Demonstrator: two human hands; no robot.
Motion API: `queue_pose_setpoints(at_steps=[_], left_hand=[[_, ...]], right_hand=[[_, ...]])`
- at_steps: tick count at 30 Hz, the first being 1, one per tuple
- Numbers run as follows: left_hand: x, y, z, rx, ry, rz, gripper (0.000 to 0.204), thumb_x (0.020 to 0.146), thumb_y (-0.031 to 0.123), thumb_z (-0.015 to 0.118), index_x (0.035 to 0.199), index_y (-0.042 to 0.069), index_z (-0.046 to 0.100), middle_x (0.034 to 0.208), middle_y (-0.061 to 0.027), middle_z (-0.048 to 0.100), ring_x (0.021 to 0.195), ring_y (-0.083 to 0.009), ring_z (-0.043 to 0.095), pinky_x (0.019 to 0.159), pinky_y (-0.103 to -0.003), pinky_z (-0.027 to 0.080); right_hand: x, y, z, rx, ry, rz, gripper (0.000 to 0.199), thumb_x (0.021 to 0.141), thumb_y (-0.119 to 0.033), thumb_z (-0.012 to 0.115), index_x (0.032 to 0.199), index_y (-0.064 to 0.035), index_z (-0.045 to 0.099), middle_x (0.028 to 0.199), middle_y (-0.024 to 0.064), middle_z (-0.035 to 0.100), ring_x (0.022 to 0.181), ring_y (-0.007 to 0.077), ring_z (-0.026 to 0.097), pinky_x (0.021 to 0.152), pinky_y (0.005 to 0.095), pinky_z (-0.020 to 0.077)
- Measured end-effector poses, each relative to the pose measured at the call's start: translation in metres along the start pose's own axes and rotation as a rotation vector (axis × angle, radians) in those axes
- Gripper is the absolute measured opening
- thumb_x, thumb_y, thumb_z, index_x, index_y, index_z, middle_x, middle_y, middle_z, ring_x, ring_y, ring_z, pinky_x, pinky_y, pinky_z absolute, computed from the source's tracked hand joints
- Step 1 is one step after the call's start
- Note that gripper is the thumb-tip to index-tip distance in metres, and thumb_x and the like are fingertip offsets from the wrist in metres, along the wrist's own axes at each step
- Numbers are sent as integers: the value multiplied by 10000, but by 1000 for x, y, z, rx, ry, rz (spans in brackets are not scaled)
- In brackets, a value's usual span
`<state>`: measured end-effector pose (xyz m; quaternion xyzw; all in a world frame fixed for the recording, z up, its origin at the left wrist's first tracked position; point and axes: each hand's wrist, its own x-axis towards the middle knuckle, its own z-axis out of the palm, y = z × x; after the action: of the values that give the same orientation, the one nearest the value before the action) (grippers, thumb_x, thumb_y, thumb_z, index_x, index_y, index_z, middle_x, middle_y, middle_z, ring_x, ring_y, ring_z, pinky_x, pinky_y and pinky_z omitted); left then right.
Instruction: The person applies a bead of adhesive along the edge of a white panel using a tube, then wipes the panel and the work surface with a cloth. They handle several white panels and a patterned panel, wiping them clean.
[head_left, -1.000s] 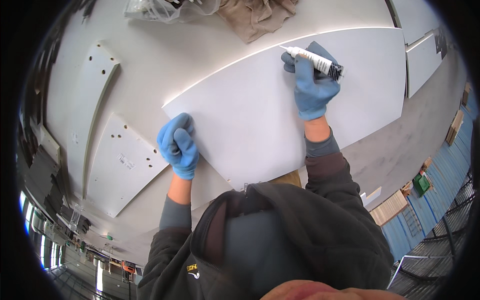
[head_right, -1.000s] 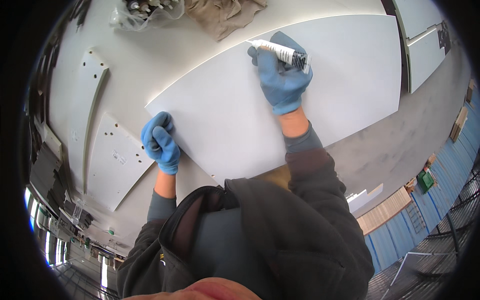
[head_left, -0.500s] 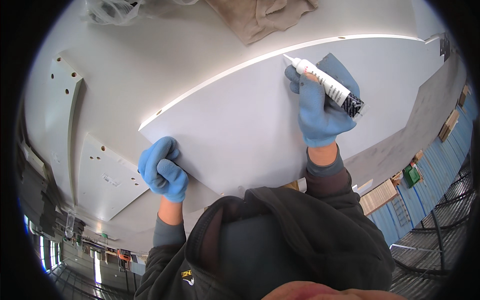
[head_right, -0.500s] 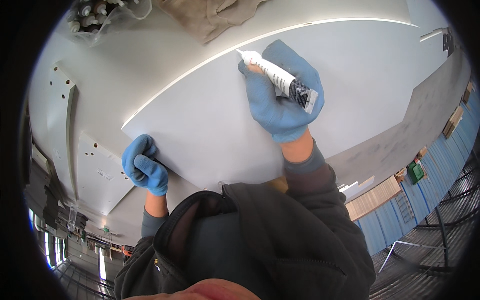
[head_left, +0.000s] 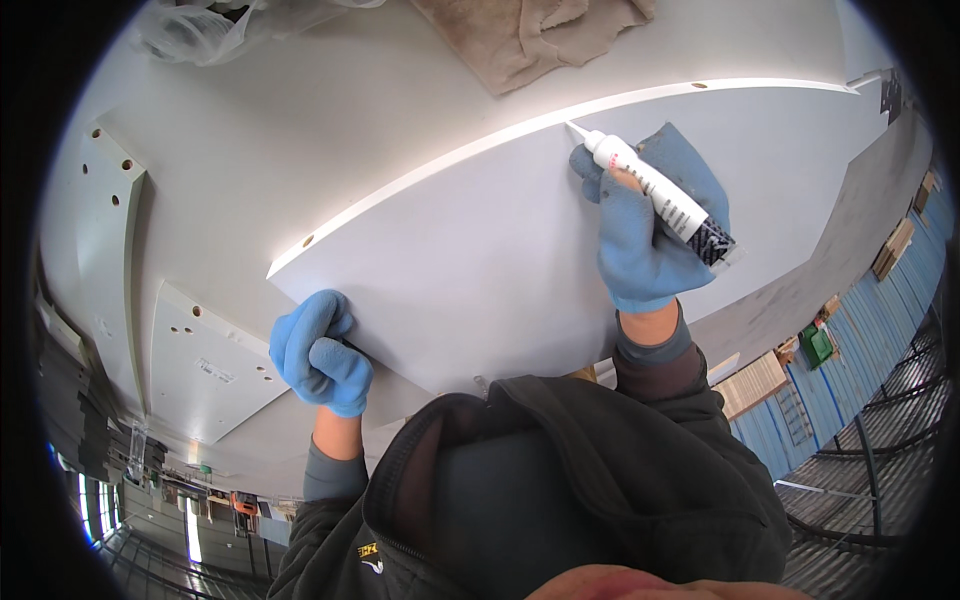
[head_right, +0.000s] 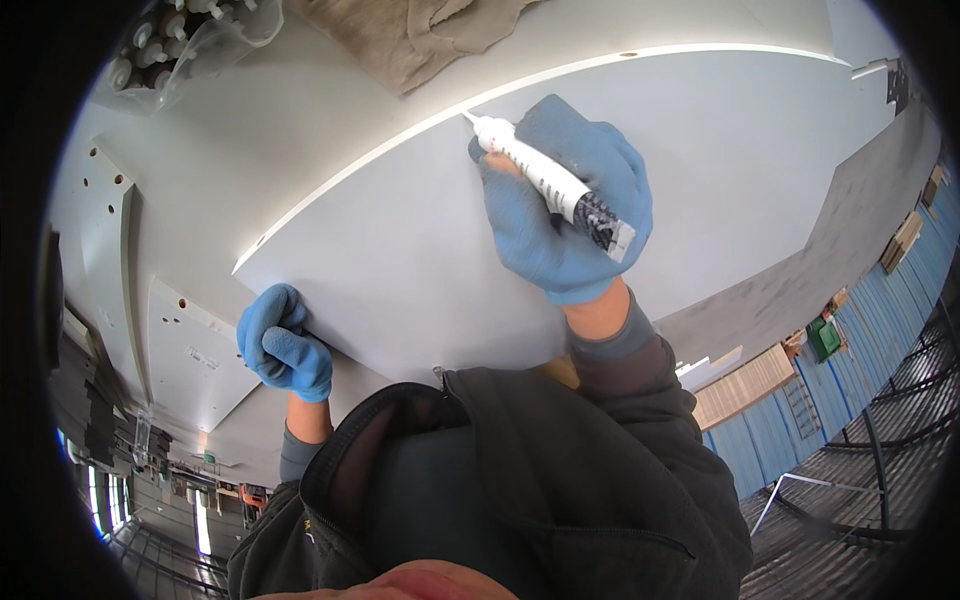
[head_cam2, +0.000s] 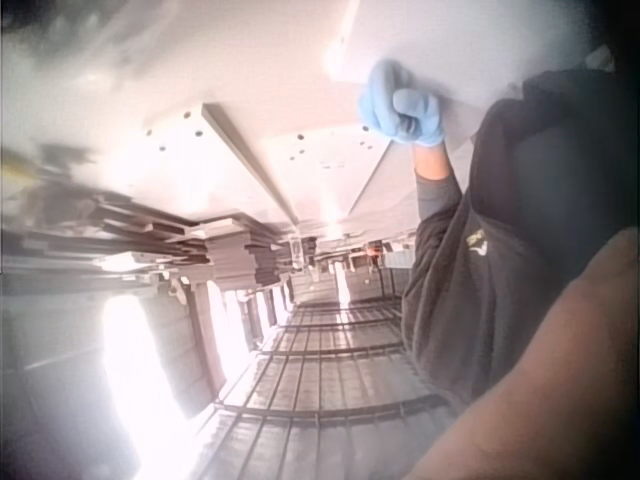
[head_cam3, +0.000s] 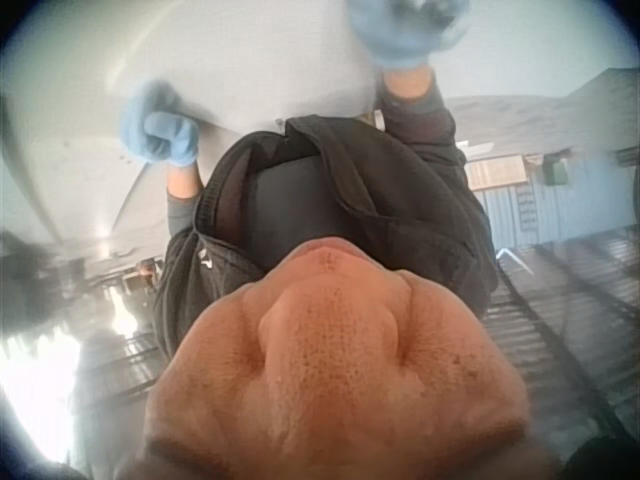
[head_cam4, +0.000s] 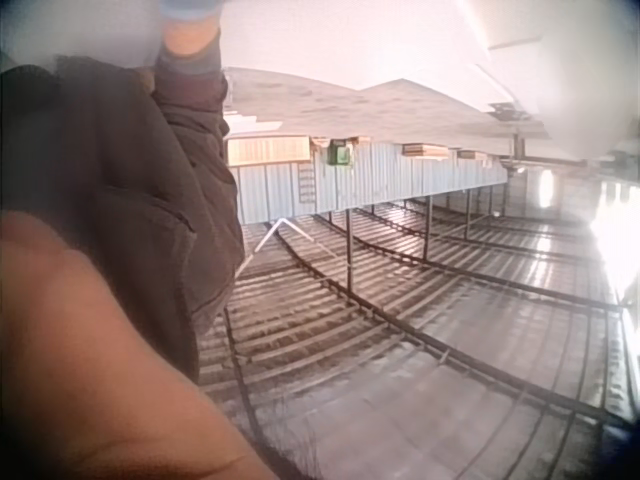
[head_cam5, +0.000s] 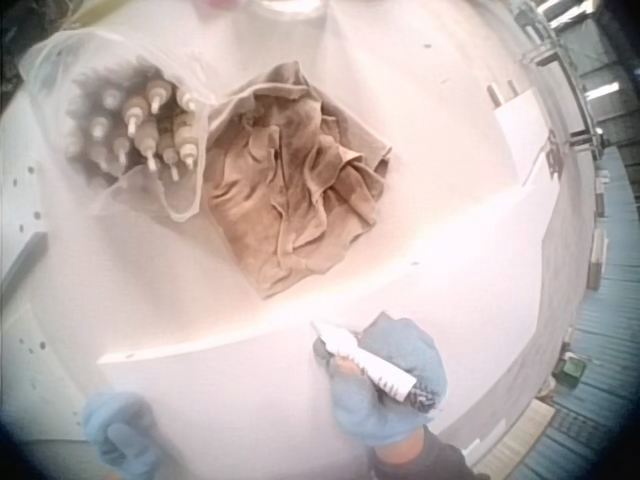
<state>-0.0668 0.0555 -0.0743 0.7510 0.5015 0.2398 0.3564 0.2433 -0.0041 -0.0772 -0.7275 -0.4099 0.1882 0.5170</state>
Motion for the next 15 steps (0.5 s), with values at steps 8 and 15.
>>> queue_pose_setpoints(at_steps=[8,15], left_hand=[[3,4,0,19,-20,-27,451,1089,332,487,944,-28,717,696,-75,658,628,-193,566,630,-318,432],[4,7,0,23,-27,-36,450,1089,336,493,930,-22,714,692,-71,651,623,-183,564,626,-308,436]], right_hand=[[3,7,-6,-93,-84,-190,354,805,-108,866,1083,-40,658,867,74,746,648,194,620,634,309,492],[6,4,-10,-125,-126,-183,338,781,-117,881,1048,-51,684,875,79,753,652,208,624,648,314,491]])
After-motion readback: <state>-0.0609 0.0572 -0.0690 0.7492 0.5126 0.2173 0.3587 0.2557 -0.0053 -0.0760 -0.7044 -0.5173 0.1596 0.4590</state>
